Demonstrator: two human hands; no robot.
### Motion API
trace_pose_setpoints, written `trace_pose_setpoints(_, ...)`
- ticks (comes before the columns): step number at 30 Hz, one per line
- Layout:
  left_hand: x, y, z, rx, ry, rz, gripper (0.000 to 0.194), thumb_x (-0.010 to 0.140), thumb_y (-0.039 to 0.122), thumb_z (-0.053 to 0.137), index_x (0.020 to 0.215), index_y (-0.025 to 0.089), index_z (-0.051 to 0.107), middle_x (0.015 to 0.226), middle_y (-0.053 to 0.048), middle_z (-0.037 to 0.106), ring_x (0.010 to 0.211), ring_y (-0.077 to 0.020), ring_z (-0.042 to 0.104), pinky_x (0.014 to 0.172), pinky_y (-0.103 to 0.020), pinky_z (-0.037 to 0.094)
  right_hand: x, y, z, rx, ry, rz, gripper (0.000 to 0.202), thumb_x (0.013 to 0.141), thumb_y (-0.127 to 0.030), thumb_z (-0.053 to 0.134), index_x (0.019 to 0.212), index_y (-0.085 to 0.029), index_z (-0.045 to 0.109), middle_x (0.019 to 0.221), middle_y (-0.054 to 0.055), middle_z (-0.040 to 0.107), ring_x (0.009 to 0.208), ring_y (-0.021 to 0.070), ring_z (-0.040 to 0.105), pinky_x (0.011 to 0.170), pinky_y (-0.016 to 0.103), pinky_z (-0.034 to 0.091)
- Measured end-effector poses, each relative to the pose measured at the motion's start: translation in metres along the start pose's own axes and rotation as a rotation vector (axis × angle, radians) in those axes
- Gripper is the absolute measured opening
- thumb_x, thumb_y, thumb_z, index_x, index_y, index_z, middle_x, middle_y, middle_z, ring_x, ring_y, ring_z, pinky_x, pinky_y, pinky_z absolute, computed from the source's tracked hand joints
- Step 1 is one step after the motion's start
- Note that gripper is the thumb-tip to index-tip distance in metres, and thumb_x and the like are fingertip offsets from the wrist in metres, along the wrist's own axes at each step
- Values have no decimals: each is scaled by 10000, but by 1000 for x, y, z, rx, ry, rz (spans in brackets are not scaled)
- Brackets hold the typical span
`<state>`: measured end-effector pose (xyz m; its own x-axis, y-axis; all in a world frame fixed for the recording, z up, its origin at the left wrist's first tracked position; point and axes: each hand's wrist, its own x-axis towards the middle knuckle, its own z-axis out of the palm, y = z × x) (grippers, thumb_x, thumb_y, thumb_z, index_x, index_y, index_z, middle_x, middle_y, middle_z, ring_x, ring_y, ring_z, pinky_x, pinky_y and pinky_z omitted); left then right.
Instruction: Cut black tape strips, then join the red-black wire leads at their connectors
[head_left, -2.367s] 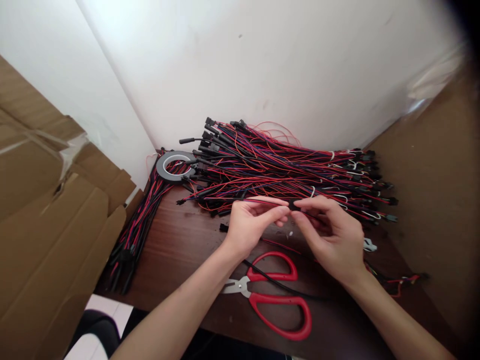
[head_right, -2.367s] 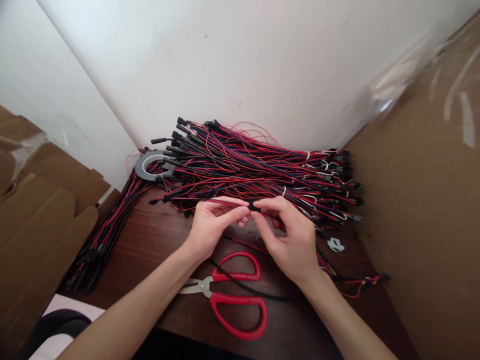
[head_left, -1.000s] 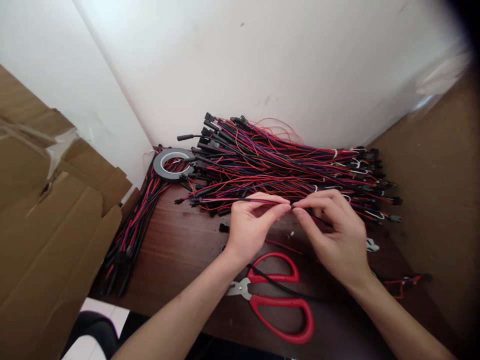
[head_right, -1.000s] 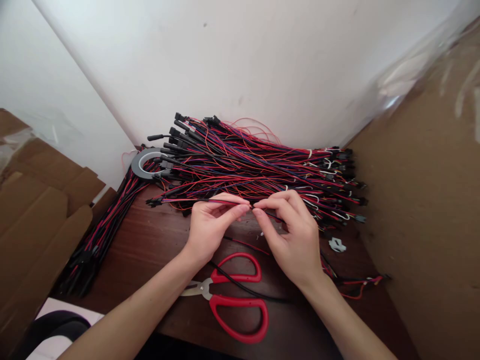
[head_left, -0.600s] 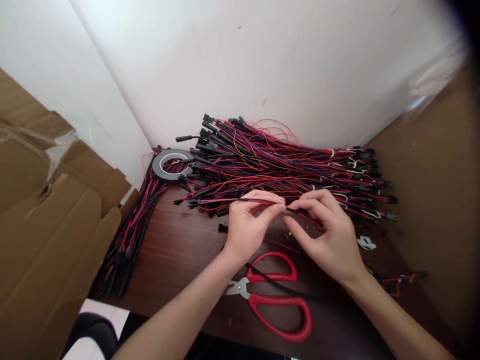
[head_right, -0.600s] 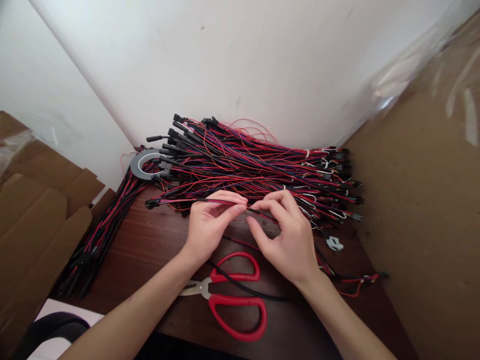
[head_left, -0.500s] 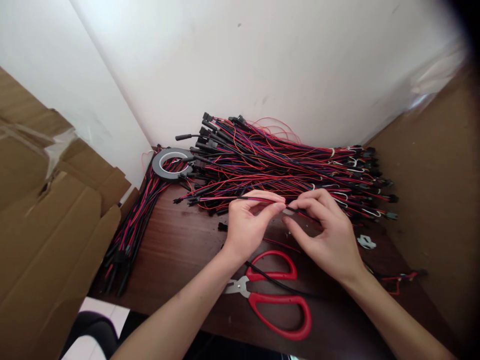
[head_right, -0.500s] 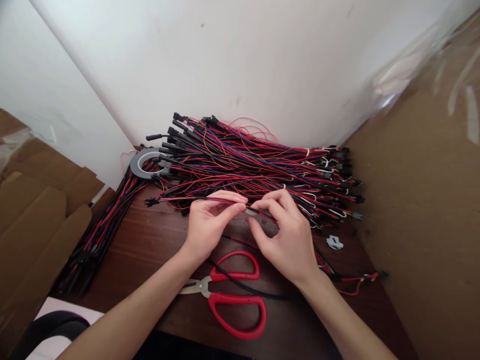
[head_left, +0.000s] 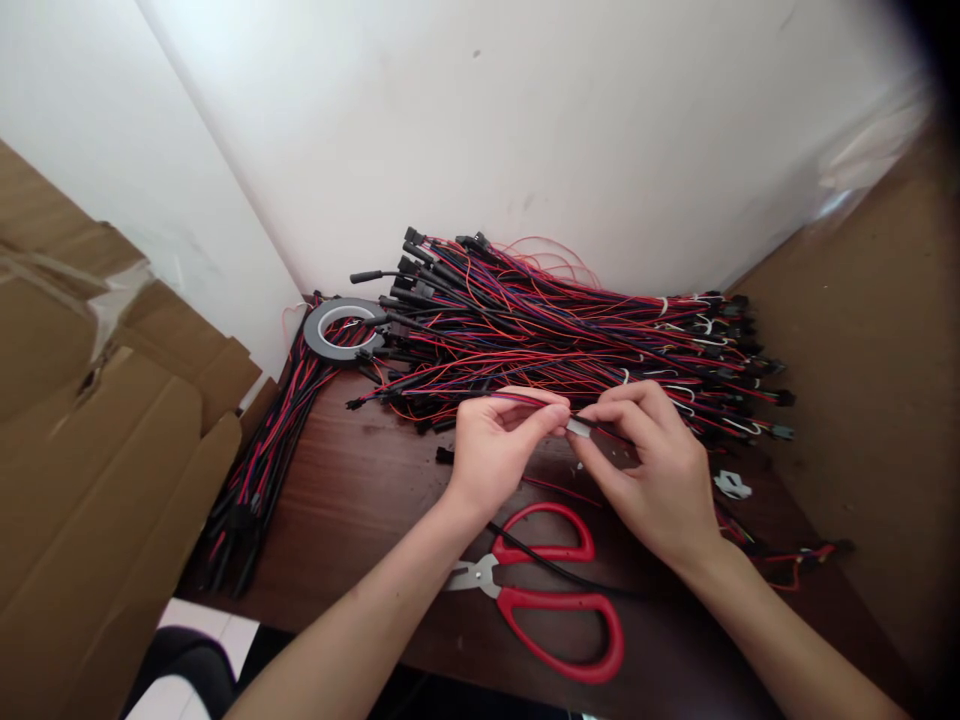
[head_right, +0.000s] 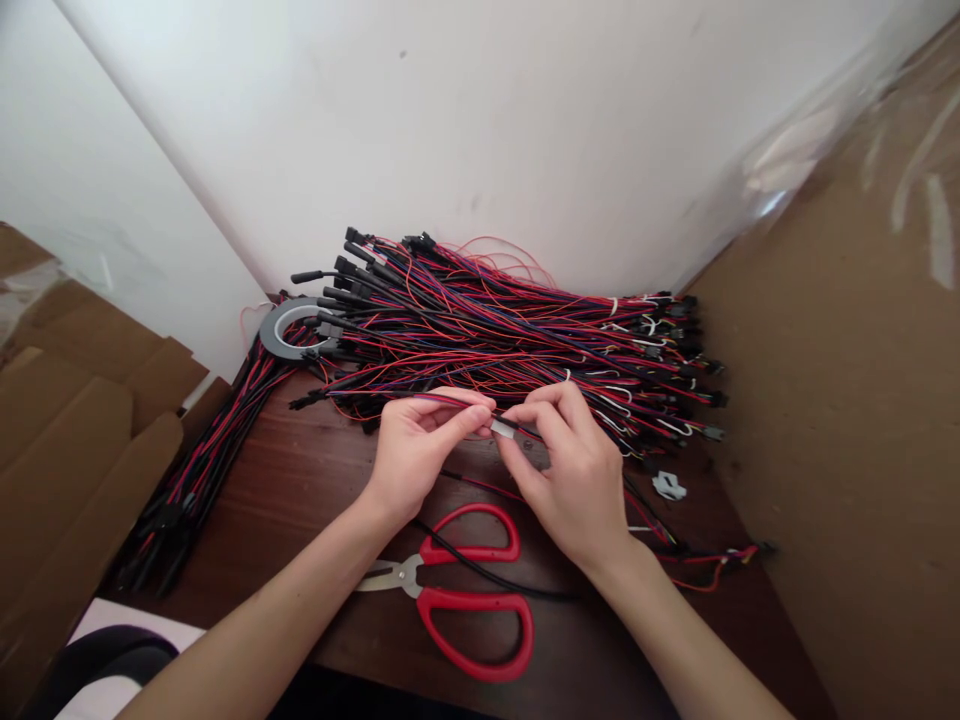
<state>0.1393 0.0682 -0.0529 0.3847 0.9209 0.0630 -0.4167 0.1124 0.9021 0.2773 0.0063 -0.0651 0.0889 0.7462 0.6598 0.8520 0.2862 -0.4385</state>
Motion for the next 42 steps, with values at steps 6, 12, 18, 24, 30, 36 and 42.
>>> trace_pose_setpoints(6, 1, 0, 0, -14, 5, -26, 175, 649, 269, 847, 727, 131, 774, 735, -42, 733, 624, -118, 656, 692, -258, 573, 1, 0, -1, -2, 87, -101, 172, 847, -146, 675, 989, -209, 601, 934, 48, 558, 826, 174, 581, 686, 305, 484)
trace_pose_setpoints(12, -1, 1, -1, 2, 4, -35, 99, 692, 214, 813, 746, 138, 778, 721, -38, 736, 632, -116, 660, 683, -245, 570, 1, 0, -1, 14, 138, -121, 126, 851, -132, 684, 908, -222, 618, 927, 34, 530, 769, 151, 555, 629, 289, 464)
trace_pose_setpoints(18, -1, -2, -1, 3, -4, 1, 88, 690, 204, 812, 741, 142, 776, 739, -40, 738, 634, -126, 667, 691, -266, 582, 0, 1, 1, 41, 130, -66, 90, 866, -144, 666, 879, -212, 610, 891, 25, 550, 803, 160, 564, 690, 305, 470)
trace_pose_setpoints(24, 0, -1, -1, 13, -53, 30, 30, 710, 169, 781, 726, 144, 774, 741, -34, 735, 626, -111, 659, 663, -234, 573, 0, -2, 0, 202, 66, 108, 102, 892, -190, 636, 808, -216, 585, 788, -2, 585, 714, 138, 548, 628, 284, 441)
trace_pose_setpoints(30, -1, 4, -1, 68, -95, 21, 31, 729, 162, 755, 738, 142, 777, 704, -34, 725, 605, -105, 639, 615, -212, 551, -1, -5, -1, 404, 94, 320, 165, 830, -241, 705, 936, -238, 578, 738, -29, 594, 598, 117, 519, 520, 244, 437)
trace_pose_setpoints(36, -2, 6, -2, 94, -56, 2, 62, 719, 203, 778, 727, 142, 778, 702, -38, 727, 565, -92, 609, 587, -208, 535, 2, 1, -4, 414, 117, 241, 260, 772, -229, 773, 915, -240, 556, 831, -5, 596, 659, 129, 522, 546, 252, 470)
trace_pose_setpoints(42, 0, 3, -2, 65, 6, -11, 137, 692, 264, 812, 711, 136, 769, 693, -34, 715, 569, -88, 607, 583, -205, 526, 2, 5, -6, 97, 201, -202, 238, 763, -88, 757, 863, -238, 601, 892, 13, 558, 800, 163, 580, 660, 313, 484)
